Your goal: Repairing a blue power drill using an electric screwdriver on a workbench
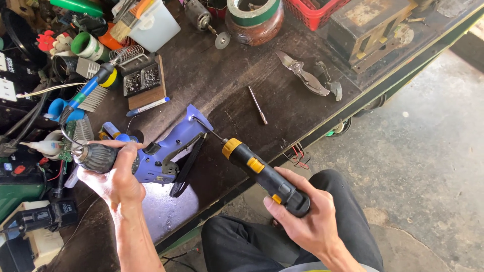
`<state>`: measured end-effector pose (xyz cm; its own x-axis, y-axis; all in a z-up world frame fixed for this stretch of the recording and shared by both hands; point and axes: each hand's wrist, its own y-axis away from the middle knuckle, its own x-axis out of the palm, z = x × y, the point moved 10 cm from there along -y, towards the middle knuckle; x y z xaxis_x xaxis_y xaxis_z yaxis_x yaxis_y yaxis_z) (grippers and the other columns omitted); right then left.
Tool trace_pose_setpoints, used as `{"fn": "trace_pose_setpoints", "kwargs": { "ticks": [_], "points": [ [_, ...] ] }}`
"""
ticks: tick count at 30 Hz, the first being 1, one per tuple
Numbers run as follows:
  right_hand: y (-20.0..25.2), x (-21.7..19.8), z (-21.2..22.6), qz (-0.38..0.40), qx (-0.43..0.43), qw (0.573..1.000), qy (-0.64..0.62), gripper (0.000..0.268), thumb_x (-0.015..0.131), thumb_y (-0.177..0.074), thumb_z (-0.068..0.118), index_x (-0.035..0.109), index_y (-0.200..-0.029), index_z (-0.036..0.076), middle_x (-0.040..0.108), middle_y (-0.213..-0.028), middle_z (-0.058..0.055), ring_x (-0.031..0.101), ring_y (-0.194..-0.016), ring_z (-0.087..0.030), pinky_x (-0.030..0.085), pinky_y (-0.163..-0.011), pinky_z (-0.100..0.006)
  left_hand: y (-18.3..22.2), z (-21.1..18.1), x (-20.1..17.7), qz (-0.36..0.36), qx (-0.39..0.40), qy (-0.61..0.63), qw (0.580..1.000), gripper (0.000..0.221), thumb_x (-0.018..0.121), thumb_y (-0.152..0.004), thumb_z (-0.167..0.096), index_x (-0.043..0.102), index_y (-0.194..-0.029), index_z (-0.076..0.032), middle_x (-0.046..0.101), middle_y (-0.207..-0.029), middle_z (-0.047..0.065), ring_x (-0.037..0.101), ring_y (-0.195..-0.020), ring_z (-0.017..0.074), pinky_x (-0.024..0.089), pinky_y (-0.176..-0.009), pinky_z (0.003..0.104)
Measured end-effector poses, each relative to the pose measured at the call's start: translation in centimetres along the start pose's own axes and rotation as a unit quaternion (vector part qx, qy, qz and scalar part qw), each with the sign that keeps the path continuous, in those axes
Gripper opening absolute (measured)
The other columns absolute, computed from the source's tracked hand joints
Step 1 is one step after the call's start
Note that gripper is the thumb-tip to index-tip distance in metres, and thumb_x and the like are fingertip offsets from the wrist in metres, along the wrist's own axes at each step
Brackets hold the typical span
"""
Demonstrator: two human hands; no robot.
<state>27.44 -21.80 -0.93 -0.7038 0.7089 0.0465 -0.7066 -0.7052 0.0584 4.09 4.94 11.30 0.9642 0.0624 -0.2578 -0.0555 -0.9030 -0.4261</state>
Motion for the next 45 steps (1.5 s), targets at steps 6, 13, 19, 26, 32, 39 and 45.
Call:
{"fn": "trace_pose_setpoints", "kwargs": {
  "ticks": [6, 13, 19, 26, 32, 39, 45],
  "points": [
    [-1.6, -1.3, -0.2, 0.017, 0.107, 0.993, 0.037, 0.052, 0.084, -0.073, 0.021, 0.075, -0.123, 0.011, 0.066, -0.061, -0.001, 0.057, -0.049, -0.011, 0.045, -0.044, -0.025, 0.2, -0.5, 0.2, 0.010, 0.016, 0.004, 1.000, 0.004, 0.064, -0.079, -0.004, 0.063, -0.081, -0.007, 0.069, -0.078, 0.010, 0.069, -0.071, 0.0177, 0.060, -0.086, 0.033],
    [-0.2, 0.5, 3.5, 0.031, -0.079, 0.992, 0.096, 0.049, 0.082, -0.077, 0.017, 0.069, -0.122, 0.005, 0.079, -0.112, -0.005, 0.077, -0.089, -0.012, 0.059, -0.084, -0.025, -0.1, 0.8, -0.3, 0.014, 0.010, 0.012, 1.000, 0.005, 0.066, -0.081, -0.004, 0.062, -0.083, -0.007, 0.067, -0.078, 0.009, 0.070, -0.072, 0.0172, 0.060, -0.089, 0.032],
    [0.1, 1.0, -1.3, 0.019, 0.164, 0.985, -0.047, 0.039, 0.080, -0.077, 0.014, 0.078, -0.114, 0.004, 0.059, -0.046, -0.006, 0.056, -0.039, -0.014, 0.047, -0.039, -0.027, 0.1, 0.6, -0.5, 0.006, -0.011, -0.023, 1.000, 0.005, 0.067, -0.078, -0.005, 0.069, -0.080, -0.008, 0.063, -0.076, -0.001, 0.055, -0.070, 0.0078, 0.051, -0.082, 0.025],
    [-0.5, 1.2, 2.3, 0.037, -0.025, 0.997, 0.070, 0.039, 0.080, -0.079, 0.019, 0.073, -0.115, 0.008, 0.074, -0.069, 0.004, 0.068, -0.052, -0.005, 0.056, -0.054, -0.019, 0.1, -0.1, 0.0, 0.033, 0.028, -0.024, 0.999, 0.007, 0.065, -0.081, -0.005, 0.061, -0.086, -0.007, 0.070, -0.081, 0.012, 0.069, -0.075, 0.0180, 0.057, -0.091, 0.033],
    [-0.9, 1.3, 3.3, 0.049, -0.073, 0.991, 0.104, 0.041, 0.080, -0.079, 0.018, 0.069, -0.117, 0.007, 0.077, -0.068, 0.004, 0.075, -0.053, -0.006, 0.059, -0.061, -0.017, 0.1, 0.0, 0.0, 0.037, 0.044, -0.007, 0.998, 0.007, 0.066, -0.081, -0.005, 0.061, -0.086, -0.006, 0.067, -0.078, 0.013, 0.072, -0.072, 0.0218, 0.061, -0.093, 0.039],
    [-1.0, 1.2, 3.6, 0.057, -0.093, 0.988, 0.113, 0.040, 0.078, -0.081, 0.020, 0.069, -0.118, 0.007, 0.075, -0.069, 0.005, 0.073, -0.053, -0.005, 0.058, -0.062, -0.018, 0.1, 0.2, -0.2, 0.028, 0.042, -0.002, 0.999, 0.008, 0.066, -0.081, -0.004, 0.062, -0.087, -0.005, 0.070, -0.081, 0.015, 0.072, -0.074, 0.0216, 0.061, -0.092, 0.038],
    [-1.1, 1.0, 3.3, 0.051, -0.091, 0.988, 0.116, 0.040, 0.079, -0.080, 0.020, 0.070, -0.117, 0.008, 0.073, -0.069, 0.006, 0.066, -0.051, -0.005, 0.055, -0.060, -0.019, 0.0, 0.1, -0.2, 0.020, 0.040, -0.009, 0.999, 0.008, 0.066, -0.079, -0.003, 0.062, -0.085, -0.006, 0.068, -0.080, 0.012, 0.067, -0.072, 0.0168, 0.057, -0.093, 0.031]
  ]
}}
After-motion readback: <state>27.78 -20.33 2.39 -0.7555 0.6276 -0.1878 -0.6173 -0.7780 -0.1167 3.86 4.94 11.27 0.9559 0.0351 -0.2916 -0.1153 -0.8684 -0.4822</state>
